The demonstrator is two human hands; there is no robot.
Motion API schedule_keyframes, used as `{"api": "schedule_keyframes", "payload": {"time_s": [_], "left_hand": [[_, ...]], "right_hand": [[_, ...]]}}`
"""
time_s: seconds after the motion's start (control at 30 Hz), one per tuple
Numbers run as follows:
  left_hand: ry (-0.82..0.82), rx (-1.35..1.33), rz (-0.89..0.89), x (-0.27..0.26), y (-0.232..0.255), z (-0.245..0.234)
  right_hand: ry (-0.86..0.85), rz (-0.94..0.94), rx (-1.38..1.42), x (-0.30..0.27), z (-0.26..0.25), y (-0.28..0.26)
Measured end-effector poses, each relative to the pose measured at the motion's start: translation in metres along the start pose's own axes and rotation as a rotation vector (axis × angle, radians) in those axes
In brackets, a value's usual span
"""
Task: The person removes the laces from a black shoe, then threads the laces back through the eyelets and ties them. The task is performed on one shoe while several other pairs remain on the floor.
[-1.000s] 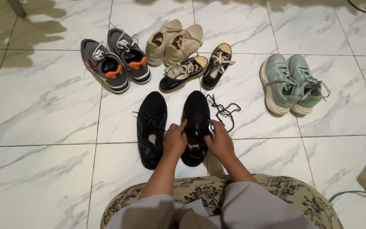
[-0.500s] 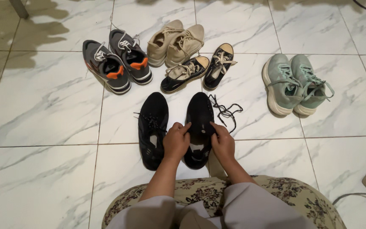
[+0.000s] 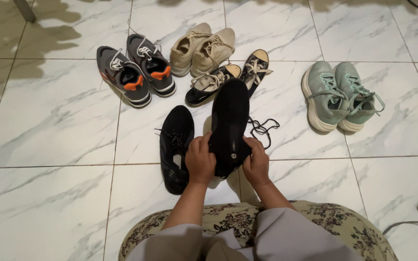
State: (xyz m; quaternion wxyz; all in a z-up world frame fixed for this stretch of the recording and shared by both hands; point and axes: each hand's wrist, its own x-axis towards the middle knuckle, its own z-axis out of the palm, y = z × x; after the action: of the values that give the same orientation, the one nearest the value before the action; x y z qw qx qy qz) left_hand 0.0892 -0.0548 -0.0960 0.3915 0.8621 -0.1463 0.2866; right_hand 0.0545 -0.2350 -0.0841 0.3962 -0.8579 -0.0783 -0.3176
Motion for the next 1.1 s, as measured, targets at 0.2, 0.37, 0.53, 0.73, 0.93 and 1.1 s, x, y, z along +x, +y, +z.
{"api": "schedule_keyframes", "payload": {"time_s": [0.2, 0.37, 0.53, 0.73, 0.93, 1.1], "left_hand": [[-0.016, -0.004, -0.010, 0.002, 0.002, -0.001], [-0.325, -0.022, -0.223, 0.009, -0.001, -0.004], [-0.596, 0.066, -0.398, 0.014, -0.003, -0.006], [-0.571, -0.054, -0.403, 0.021, 0.004, -0.014], [-0.508, -0.159, -0.408, 0.024, 0.009, -0.017], [-0.444, -0.246, -0.423, 0.024, 0.006, -0.017]], "right_hand": [[-0.036, 0.037, -0.008, 0.001, -0.003, -0.001], [-0.188, 0.161, 0.031, 0.008, -0.003, 0.010], [-0.500, 0.516, 0.232, 0.010, 0.001, 0.037], [-0.401, 0.518, 0.255, 0.011, -0.003, 0.079], [-0.393, 0.035, -0.376, 0.001, 0.016, 0.091], [-0.387, 0.335, -0.360, -0.014, 0.012, 0.088]]}}
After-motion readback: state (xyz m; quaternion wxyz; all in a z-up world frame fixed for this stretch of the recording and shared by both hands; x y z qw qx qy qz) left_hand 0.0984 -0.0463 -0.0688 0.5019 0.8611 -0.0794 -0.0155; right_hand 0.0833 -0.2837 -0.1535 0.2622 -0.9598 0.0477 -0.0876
